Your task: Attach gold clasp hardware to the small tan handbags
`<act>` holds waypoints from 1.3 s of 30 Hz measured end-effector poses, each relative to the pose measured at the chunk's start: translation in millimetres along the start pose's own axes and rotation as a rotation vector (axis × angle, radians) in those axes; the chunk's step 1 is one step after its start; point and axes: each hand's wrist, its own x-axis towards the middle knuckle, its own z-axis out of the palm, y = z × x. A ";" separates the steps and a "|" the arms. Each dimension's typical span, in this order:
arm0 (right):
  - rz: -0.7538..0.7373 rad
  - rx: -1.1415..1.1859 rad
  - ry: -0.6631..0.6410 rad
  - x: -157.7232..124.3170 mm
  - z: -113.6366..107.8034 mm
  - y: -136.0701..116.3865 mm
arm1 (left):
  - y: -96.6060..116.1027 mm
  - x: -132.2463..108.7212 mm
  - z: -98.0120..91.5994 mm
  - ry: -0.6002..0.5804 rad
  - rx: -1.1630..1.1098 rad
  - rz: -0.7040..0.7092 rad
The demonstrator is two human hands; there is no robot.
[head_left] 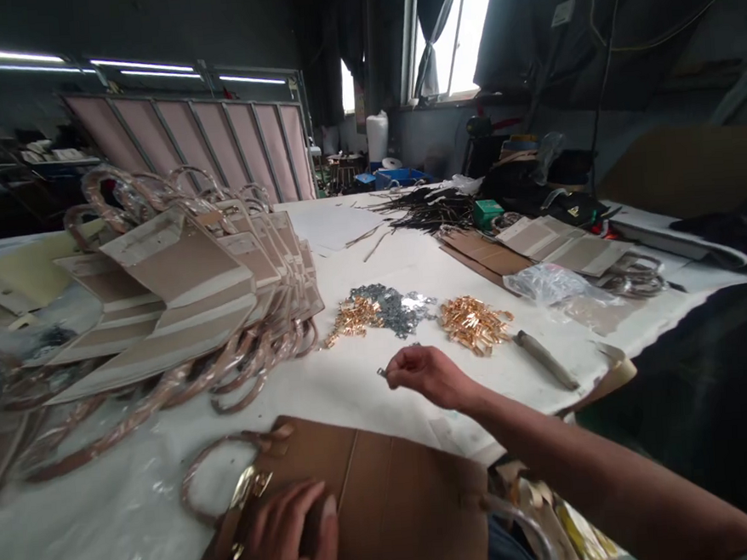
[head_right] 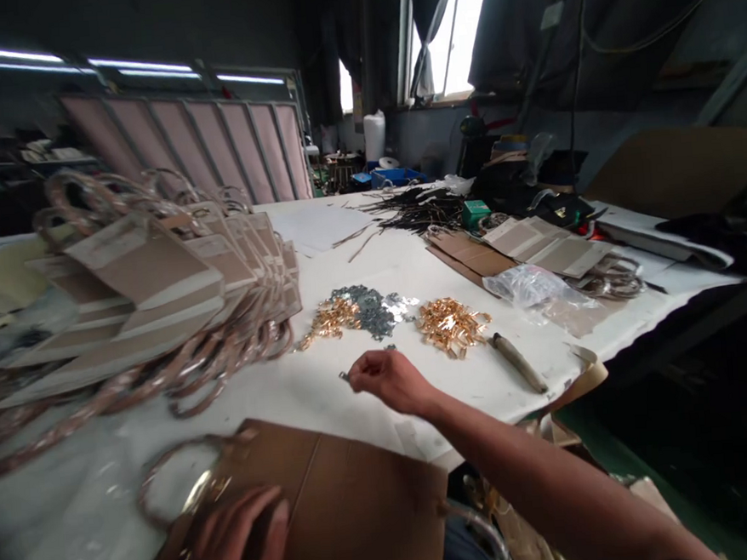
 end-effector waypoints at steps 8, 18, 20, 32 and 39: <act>0.140 0.541 -0.226 -82.8 124.6 -15.1 | 38.1 2.9 -26.6 -0.193 -0.498 -0.665; 0.155 0.650 -0.312 -87.3 125.2 -13.4 | 55.3 14.7 -27.3 -0.027 -1.074 -1.077; 0.126 0.643 -0.352 -88.6 124.6 -18.6 | 58.4 17.7 -27.0 -0.021 -1.153 -1.140; 0.027 0.634 -0.332 -94.3 126.6 -31.8 | 69.0 12.8 -28.3 -0.027 -1.171 -1.178; -0.072 0.447 -0.331 -99.3 120.7 -44.7 | 72.4 10.0 -36.8 -0.111 -1.167 -1.184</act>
